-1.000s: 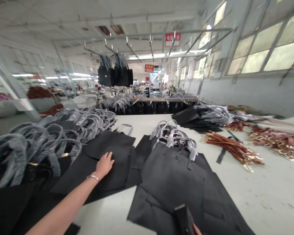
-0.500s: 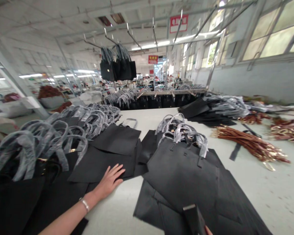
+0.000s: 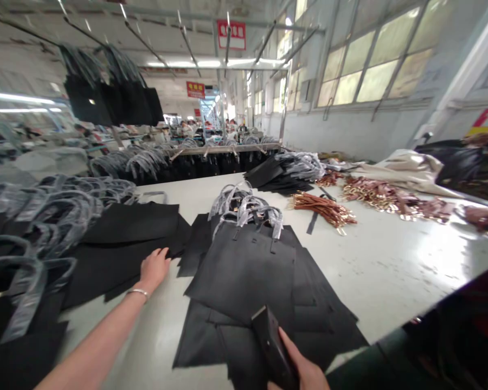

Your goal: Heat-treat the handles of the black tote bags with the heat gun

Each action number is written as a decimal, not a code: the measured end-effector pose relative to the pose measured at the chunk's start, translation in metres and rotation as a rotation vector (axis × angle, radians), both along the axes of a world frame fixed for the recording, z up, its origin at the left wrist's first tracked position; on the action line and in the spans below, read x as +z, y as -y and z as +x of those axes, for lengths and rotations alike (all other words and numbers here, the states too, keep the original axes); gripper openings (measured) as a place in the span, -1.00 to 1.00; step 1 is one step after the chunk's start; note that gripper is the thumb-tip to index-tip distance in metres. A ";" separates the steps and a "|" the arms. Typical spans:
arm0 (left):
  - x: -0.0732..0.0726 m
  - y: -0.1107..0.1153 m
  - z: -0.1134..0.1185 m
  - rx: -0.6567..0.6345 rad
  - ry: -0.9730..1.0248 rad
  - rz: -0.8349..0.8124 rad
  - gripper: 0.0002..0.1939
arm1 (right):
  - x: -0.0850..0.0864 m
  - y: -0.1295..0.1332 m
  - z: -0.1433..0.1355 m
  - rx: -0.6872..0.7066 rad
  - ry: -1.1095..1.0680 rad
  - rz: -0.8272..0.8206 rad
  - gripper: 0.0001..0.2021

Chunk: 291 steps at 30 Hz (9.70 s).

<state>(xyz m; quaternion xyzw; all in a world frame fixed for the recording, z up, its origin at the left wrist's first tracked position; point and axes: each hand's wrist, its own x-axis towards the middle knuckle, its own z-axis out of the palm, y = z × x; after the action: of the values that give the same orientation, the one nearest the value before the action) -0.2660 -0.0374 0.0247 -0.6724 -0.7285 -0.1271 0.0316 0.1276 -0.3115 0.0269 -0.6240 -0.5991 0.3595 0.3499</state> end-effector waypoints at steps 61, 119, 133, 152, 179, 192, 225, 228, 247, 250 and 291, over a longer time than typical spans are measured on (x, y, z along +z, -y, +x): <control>0.000 0.248 0.251 -0.826 0.272 -0.051 -0.55 | 0.083 -0.037 0.083 -0.023 -0.182 -0.616 -0.65; -0.012 0.178 0.253 -1.041 0.157 -0.089 -0.22 | 0.079 0.042 0.104 -0.173 -0.334 -0.697 -0.49; -0.002 0.189 0.239 -1.099 0.125 -0.120 -0.24 | 0.078 -0.017 0.095 -0.204 -0.297 -0.454 -0.70; -0.001 0.193 0.233 -1.101 0.107 -0.127 -0.25 | 0.087 -0.053 0.091 -0.044 -0.175 -0.607 -0.70; -0.004 0.193 0.234 -1.098 0.115 -0.147 -0.26 | 0.086 -0.005 0.130 -0.287 -0.255 -0.496 -0.73; -0.002 0.192 0.234 -1.105 0.113 -0.165 -0.25 | 0.089 -0.025 0.157 -0.473 -0.264 -0.385 -0.80; -0.001 0.192 0.236 -1.096 0.077 -0.188 -0.25 | 0.091 -0.001 0.190 -0.252 -0.313 -0.686 -0.70; -0.002 0.192 0.235 -1.097 0.064 -0.200 -0.26 | 0.085 -0.006 0.187 -0.311 -0.330 -0.546 -0.73; 0.005 0.147 0.449 -1.568 -0.248 0.024 -0.79 | 0.066 0.085 0.198 -0.585 -0.437 -0.388 -0.20; 0.003 0.144 0.455 -1.633 -0.285 0.021 -0.74 | 0.056 0.096 0.203 -0.596 -0.474 -0.427 -0.18; -0.023 0.172 0.381 -0.912 0.426 -0.109 -0.65 | 0.075 0.008 0.190 -0.204 -0.326 -0.666 -0.62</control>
<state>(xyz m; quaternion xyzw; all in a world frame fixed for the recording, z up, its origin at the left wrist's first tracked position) 0.1150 -0.2094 0.0020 -0.8819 -0.3566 -0.2240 -0.2116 0.3171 -0.3191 0.1019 -0.6945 -0.3208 0.5923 0.2530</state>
